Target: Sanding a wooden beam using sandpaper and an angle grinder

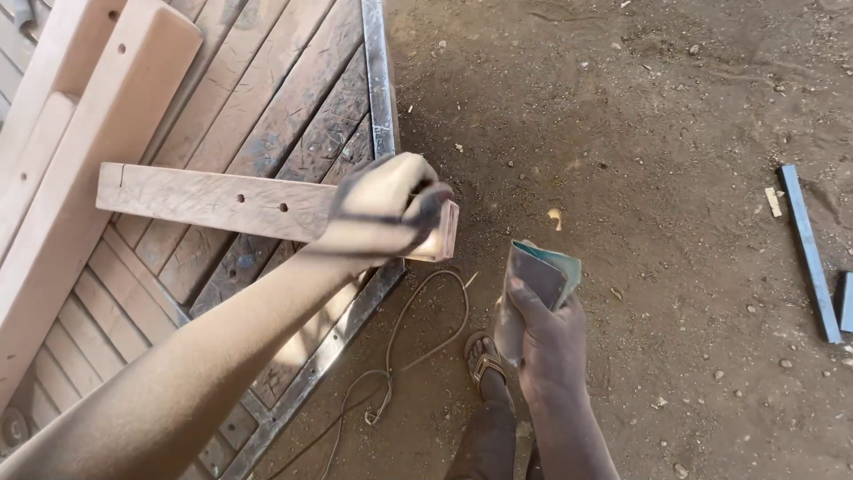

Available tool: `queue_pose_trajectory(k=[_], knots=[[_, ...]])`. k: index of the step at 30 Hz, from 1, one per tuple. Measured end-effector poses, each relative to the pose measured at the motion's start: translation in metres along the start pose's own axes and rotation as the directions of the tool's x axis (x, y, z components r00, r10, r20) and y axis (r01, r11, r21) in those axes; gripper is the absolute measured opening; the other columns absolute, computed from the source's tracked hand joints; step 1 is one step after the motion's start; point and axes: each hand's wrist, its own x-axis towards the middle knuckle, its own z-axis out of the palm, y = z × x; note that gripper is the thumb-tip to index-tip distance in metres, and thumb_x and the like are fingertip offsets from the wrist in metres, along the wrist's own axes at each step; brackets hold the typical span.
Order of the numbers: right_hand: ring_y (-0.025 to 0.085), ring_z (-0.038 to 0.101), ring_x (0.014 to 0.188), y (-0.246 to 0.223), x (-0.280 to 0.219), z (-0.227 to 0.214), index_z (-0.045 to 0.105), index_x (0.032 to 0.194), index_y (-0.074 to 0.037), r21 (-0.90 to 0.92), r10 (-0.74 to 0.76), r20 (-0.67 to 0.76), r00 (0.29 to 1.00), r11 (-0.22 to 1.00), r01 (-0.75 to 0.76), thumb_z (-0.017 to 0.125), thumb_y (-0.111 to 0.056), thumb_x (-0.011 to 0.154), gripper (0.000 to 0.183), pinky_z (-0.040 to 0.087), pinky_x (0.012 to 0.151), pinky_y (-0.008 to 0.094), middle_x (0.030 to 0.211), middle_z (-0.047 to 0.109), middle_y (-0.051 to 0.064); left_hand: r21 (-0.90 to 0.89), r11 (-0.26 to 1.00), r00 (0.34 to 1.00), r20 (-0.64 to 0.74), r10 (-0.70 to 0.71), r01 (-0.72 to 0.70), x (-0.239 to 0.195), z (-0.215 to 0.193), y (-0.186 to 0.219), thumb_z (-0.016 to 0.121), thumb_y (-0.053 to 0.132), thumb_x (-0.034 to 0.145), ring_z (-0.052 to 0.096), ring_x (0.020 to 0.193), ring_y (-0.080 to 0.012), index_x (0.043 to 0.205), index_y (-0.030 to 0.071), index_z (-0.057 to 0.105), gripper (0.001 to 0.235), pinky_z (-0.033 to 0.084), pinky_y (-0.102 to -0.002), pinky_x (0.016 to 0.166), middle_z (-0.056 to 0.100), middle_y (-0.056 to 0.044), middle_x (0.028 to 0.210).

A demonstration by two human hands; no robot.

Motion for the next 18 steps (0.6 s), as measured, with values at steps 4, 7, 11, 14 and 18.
queue_pose_trajectory(k=[4, 7, 11, 14, 18], knots=[[0.023, 0.061, 0.075, 0.016, 0.016, 0.038, 0.061, 0.115, -0.008, -0.048, -0.113, 0.140, 0.984, 0.992, 0.121, 0.075, -0.015, 0.089, 0.030, 0.056, 0.069, 0.036, 0.089, 0.063, 0.013, 0.013, 0.928, 0.924, 0.087, -0.372, 0.372, 0.012, 0.015, -0.021, 0.040, 0.059, 0.106, 0.070, 0.079, -0.0415, 0.077, 0.019, 0.058, 0.052, 0.048, -0.054, 0.066, 0.063, -0.015, 0.068], [0.029, 0.055, 0.097, -0.007, -0.027, 0.072, 0.047, 0.143, 0.009, -0.219, -0.237, 0.179, 0.955, 0.937, 0.273, 0.060, -0.021, 0.096, 0.058, 0.049, 0.093, 0.052, 0.101, 0.062, 0.023, -0.028, 0.900, 0.898, 0.091, -0.431, 0.435, 0.011, 0.013, -0.011, 0.039, 0.057, 0.104, 0.067, 0.086, -0.0460, 0.082, 0.014, 0.060, 0.053, 0.048, -0.054, 0.072, 0.065, -0.021, 0.075], [0.020, 0.052, 0.116, 0.024, -0.012, 0.063, 0.066, 0.135, -0.009, -0.276, -0.625, 0.261, 0.736, 0.682, 0.677, 0.057, -0.015, 0.099, 0.038, 0.043, 0.106, 0.034, 0.120, 0.061, 0.005, -0.101, 0.863, 0.869, 0.052, -0.492, 0.495, 0.020, 0.010, 0.006, 0.033, 0.070, 0.095, 0.063, 0.067, -0.0196, 0.080, 0.018, 0.060, 0.061, 0.045, -0.041, 0.068, 0.065, 0.000, 0.070], [0.018, 0.047, 0.096, 0.017, 0.005, 0.069, 0.070, 0.125, -0.010, -0.247, -0.521, 0.281, 0.806, 0.772, 0.586, 0.058, -0.020, 0.101, 0.029, 0.050, 0.085, 0.034, 0.099, 0.050, 0.001, 0.011, 0.854, 0.851, 0.077, -0.519, 0.520, 0.017, 0.006, 0.009, 0.031, 0.067, 0.095, 0.057, 0.060, -0.0234, 0.073, 0.017, 0.053, 0.059, 0.039, -0.045, 0.059, 0.058, -0.002, 0.064], [0.020, 0.053, 0.113, 0.023, -0.014, 0.058, 0.064, 0.137, -0.007, -0.235, -0.601, 0.331, 0.728, 0.694, 0.680, 0.056, -0.012, 0.100, 0.038, 0.047, 0.105, 0.034, 0.115, 0.059, 0.005, 0.003, 0.863, 0.863, 0.027, -0.505, 0.505, 0.012, -0.002, 0.016, 0.034, 0.063, 0.096, 0.056, 0.059, -0.0226, 0.069, 0.019, 0.050, 0.054, 0.038, -0.044, 0.058, 0.056, 0.000, 0.063]])
